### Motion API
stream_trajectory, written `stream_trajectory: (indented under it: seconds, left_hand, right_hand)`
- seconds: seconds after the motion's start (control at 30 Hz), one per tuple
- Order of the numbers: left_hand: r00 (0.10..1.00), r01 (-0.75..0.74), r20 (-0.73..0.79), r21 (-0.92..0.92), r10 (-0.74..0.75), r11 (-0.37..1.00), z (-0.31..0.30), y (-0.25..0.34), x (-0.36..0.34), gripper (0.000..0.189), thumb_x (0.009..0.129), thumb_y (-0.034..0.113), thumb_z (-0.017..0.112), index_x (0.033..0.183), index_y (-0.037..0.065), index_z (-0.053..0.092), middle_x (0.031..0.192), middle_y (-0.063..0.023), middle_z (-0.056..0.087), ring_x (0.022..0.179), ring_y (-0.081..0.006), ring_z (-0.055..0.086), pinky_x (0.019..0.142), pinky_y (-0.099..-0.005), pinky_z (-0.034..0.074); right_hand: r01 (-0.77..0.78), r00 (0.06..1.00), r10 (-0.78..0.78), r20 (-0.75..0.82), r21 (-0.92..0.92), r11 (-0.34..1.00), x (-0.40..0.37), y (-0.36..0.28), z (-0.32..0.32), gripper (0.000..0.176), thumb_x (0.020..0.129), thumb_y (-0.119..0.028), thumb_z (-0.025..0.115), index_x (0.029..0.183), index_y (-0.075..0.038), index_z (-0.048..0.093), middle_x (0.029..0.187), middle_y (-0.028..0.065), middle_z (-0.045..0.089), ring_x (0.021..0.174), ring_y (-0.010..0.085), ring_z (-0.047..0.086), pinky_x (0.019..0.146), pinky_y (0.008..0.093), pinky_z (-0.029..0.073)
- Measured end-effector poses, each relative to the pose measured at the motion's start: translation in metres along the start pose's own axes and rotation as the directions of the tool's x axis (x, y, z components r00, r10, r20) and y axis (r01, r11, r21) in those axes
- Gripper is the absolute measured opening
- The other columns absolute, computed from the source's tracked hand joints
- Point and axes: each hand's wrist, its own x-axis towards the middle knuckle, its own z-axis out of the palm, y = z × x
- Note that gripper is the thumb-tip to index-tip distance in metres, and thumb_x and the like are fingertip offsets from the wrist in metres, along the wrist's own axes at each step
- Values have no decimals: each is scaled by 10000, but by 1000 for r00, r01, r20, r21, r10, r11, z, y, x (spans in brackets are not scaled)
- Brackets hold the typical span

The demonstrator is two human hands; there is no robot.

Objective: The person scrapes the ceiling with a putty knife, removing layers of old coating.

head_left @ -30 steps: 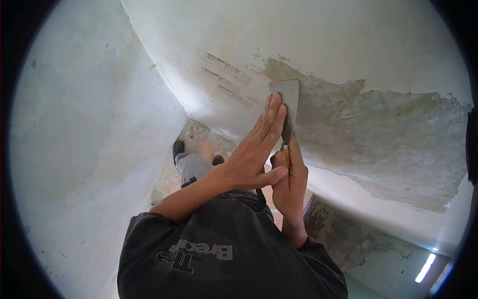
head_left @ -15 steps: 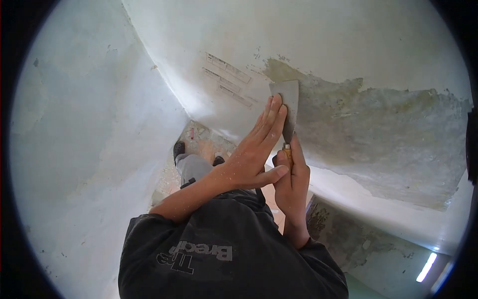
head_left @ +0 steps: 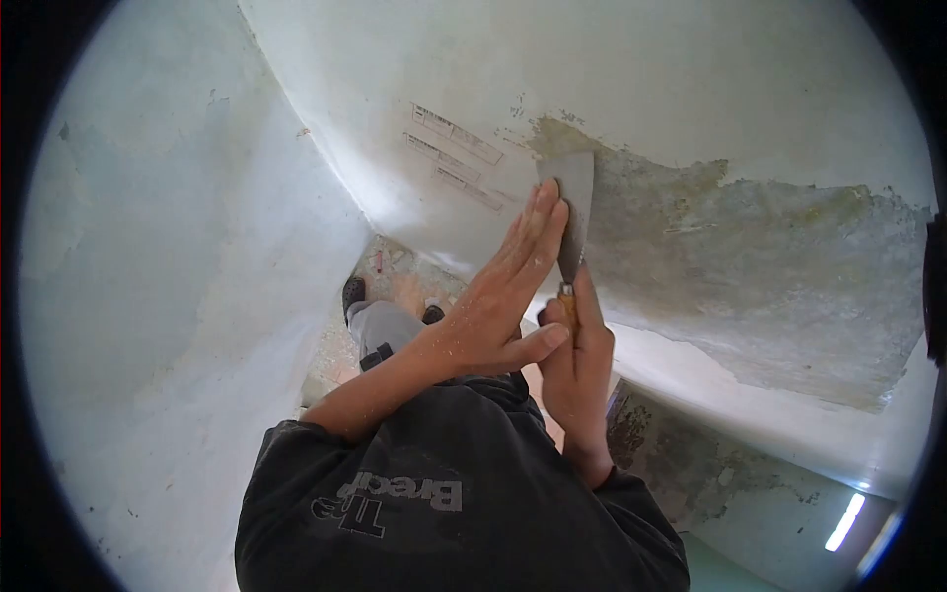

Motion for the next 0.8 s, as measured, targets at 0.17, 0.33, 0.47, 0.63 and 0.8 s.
stream_trajectory:
  seconds: [0.17,0.33,0.47,0.63,0.8]
  left_hand:
    - [1000,14,23,53,-15,999,-1,-3,1,945,911,611,364,1494,-65,57,1552,-304,7,1449,-433,41,1159,-468,120]
    - [1000,-4,-7,43,4,999,0,-7,3,952,907,608,382,1495,-62,49,1553,-302,13,1448,-434,47,1159,-467,122]
    - [999,-3,33,55,2,998,-4,-7,2,960,905,610,390,1493,-68,48,1547,-316,12,1447,-437,46,1159,-469,122]
    - [1000,-24,-5,125,25,992,1,-11,3,966,909,617,372,1489,-78,34,1543,-323,0,1443,-448,43,1157,-476,123]
    - [998,-48,-34,79,51,996,-4,-9,9,918,902,504,482,1494,-64,70,1544,-318,35,1433,-475,65,1152,-512,140]
  right_hand:
    - [22,999,-23,-29,-38,999,2,0,8,434,967,-89,441,1353,105,397,739,188,574,620,256,588,602,311,458]
    - [-15,1000,15,12,-35,999,4,-1,5,429,964,-84,438,1341,116,398,751,208,581,650,283,612,615,320,466]
    - [32,999,-32,-3,-24,999,-2,3,4,424,966,-91,445,1326,128,403,743,211,573,635,254,600,599,322,459]
    - [8,998,-8,-60,-6,1000,6,7,10,419,963,-89,454,1316,132,409,738,204,564,616,228,573,584,312,445]
    - [47,998,-47,-48,1,999,12,4,12,437,965,-105,467,1331,123,398,731,193,548,607,207,544,583,309,434]
